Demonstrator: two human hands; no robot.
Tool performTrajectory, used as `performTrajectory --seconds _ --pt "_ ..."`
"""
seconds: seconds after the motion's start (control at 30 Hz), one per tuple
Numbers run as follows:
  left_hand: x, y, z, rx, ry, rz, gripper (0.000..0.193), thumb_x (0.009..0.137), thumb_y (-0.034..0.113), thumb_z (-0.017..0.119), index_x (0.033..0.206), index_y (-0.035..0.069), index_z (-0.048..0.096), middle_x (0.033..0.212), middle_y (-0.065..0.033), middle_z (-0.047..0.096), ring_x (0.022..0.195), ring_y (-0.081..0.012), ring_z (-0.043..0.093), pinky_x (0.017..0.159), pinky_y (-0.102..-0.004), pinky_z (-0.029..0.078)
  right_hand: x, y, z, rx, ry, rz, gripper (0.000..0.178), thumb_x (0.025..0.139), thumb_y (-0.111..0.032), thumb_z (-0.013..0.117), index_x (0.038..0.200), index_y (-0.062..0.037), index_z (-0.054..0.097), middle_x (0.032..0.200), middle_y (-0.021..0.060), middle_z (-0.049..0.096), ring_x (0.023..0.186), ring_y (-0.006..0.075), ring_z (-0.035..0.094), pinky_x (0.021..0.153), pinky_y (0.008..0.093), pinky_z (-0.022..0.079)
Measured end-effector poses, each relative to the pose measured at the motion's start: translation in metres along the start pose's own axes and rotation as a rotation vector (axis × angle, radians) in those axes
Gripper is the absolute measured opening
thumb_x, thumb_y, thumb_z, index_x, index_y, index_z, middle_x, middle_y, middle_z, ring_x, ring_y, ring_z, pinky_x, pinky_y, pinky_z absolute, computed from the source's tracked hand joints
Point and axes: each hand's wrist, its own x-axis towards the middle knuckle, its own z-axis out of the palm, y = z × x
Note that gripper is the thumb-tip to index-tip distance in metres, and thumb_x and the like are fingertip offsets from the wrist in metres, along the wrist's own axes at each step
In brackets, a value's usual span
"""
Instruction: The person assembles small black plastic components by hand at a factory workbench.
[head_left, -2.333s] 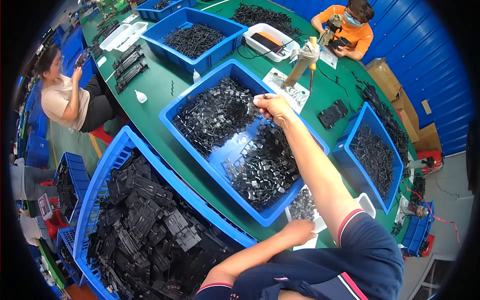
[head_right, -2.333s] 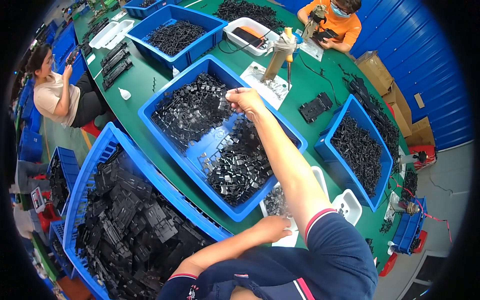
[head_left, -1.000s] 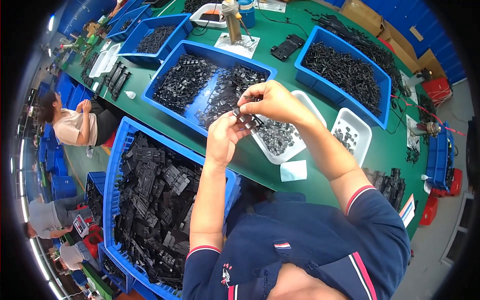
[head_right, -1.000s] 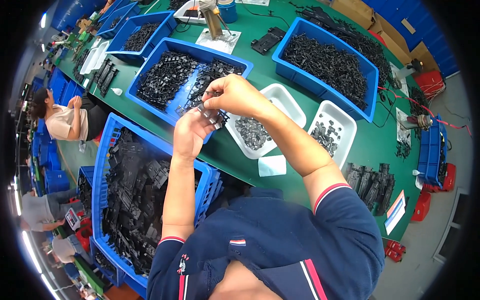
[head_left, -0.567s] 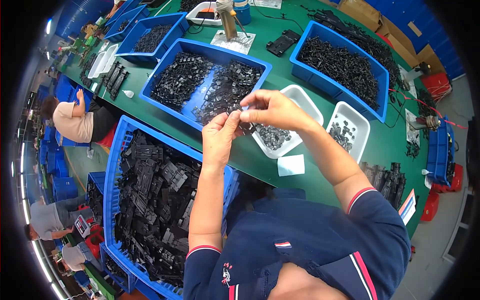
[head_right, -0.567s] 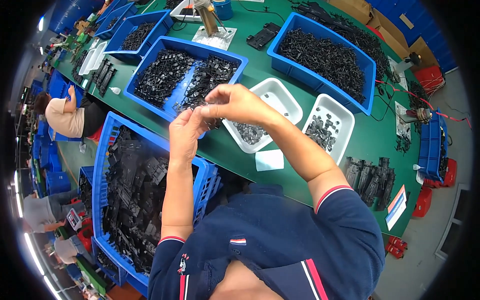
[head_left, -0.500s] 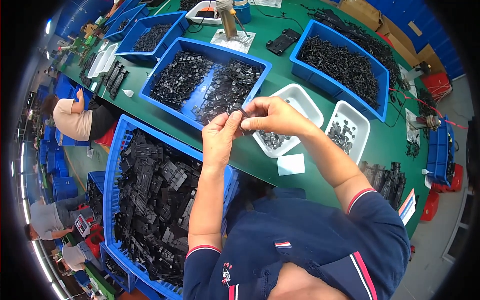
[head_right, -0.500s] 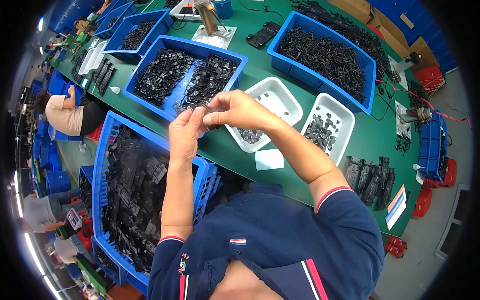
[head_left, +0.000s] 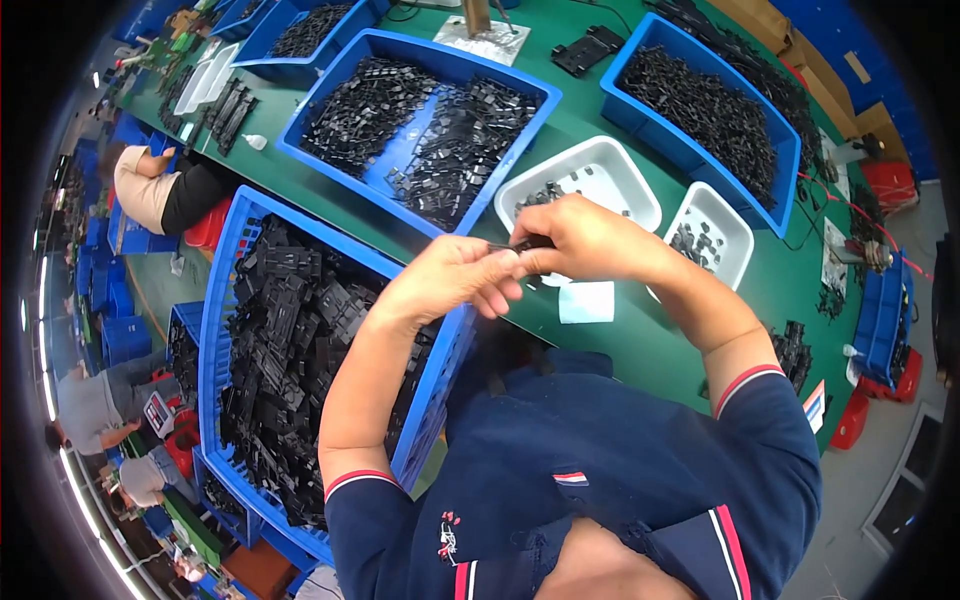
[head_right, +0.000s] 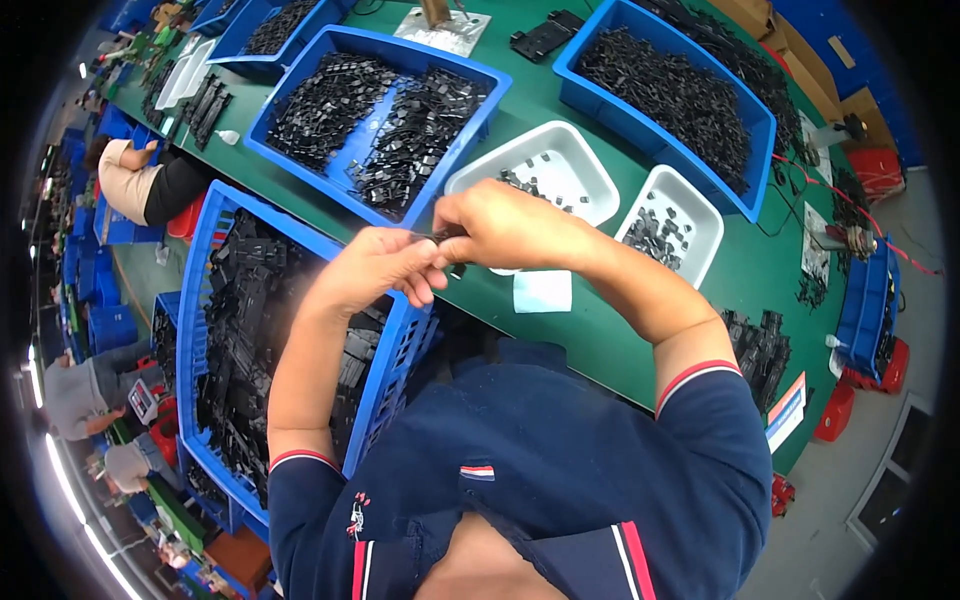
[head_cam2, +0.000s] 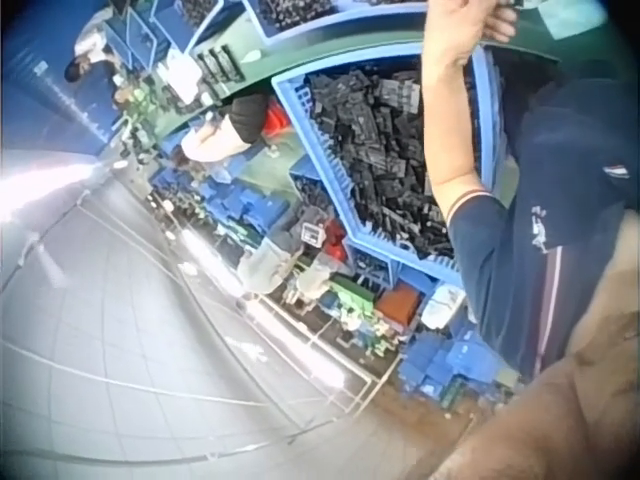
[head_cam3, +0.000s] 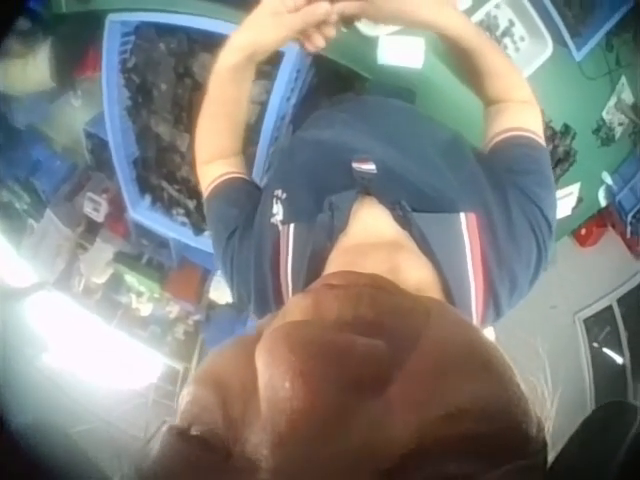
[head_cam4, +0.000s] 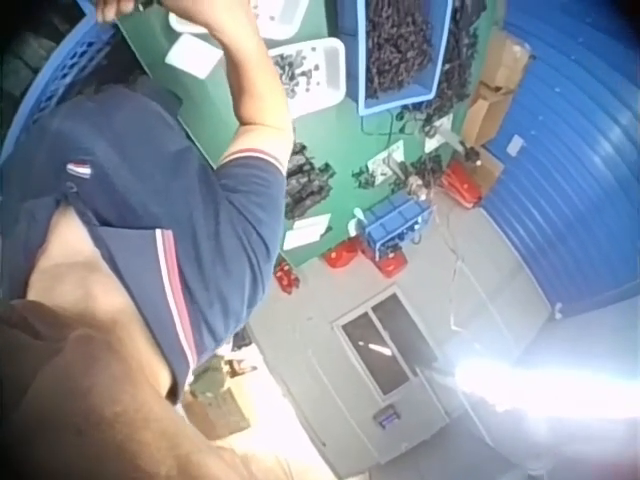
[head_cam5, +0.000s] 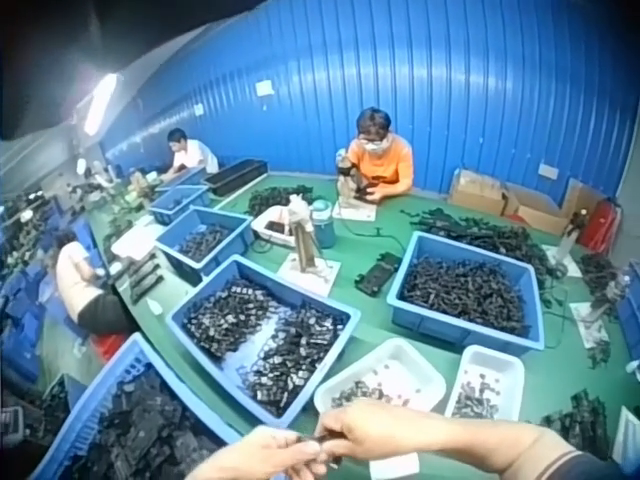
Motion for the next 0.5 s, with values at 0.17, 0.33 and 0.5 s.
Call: performTrajectory --seconds 0.17,0.33,0.5 --pt "0.001 -0.013 0.004 0.033 -0.026 0.014 0.025 0.092 0.026 0.053 0.092 0.002 0.062 0.068 -0.0015 0.059 0.053 -0.0063 0.054 0.048 -0.0186 0.044 -0.002 -0.01 -0.005 0.054 -0.071 0.051 0.027 0.077 -0.025 0.068 0.085 0.0 0.061 0.07 0.0139 0.063 0.066 0.0275 0.062 0.06 0.0363 0.046" --pt "-0.017 -0.003 0.014 0.203 -0.113 -0.054 0.032 0.092 0.035 0.05 0.095 0.005 0.063 0.067 0.0004 0.058 0.053 -0.005 0.052 0.048 -0.019 0.044 -0.002 -0.01 -0.005 0.123 -0.401 0.094 0.037 0.081 -0.037 0.065 0.088 -0.0013 0.059 0.069 0.0134 0.062 0.066 0.0239 0.062 0.058 0.0359 0.046" --pt "-0.041 -0.003 0.035 0.087 -0.332 0.023 0.042 0.095 0.04 0.041 0.088 0.004 0.061 0.068 -0.0007 0.057 0.057 -0.0069 0.052 0.05 -0.022 0.043 -0.021 -0.03 -0.009 0.317 -0.569 0.012 0.027 0.089 -0.028 0.057 0.079 -0.0024 0.058 0.063 0.0128 0.057 0.057 0.0263 0.057 0.054 0.0343 0.045"
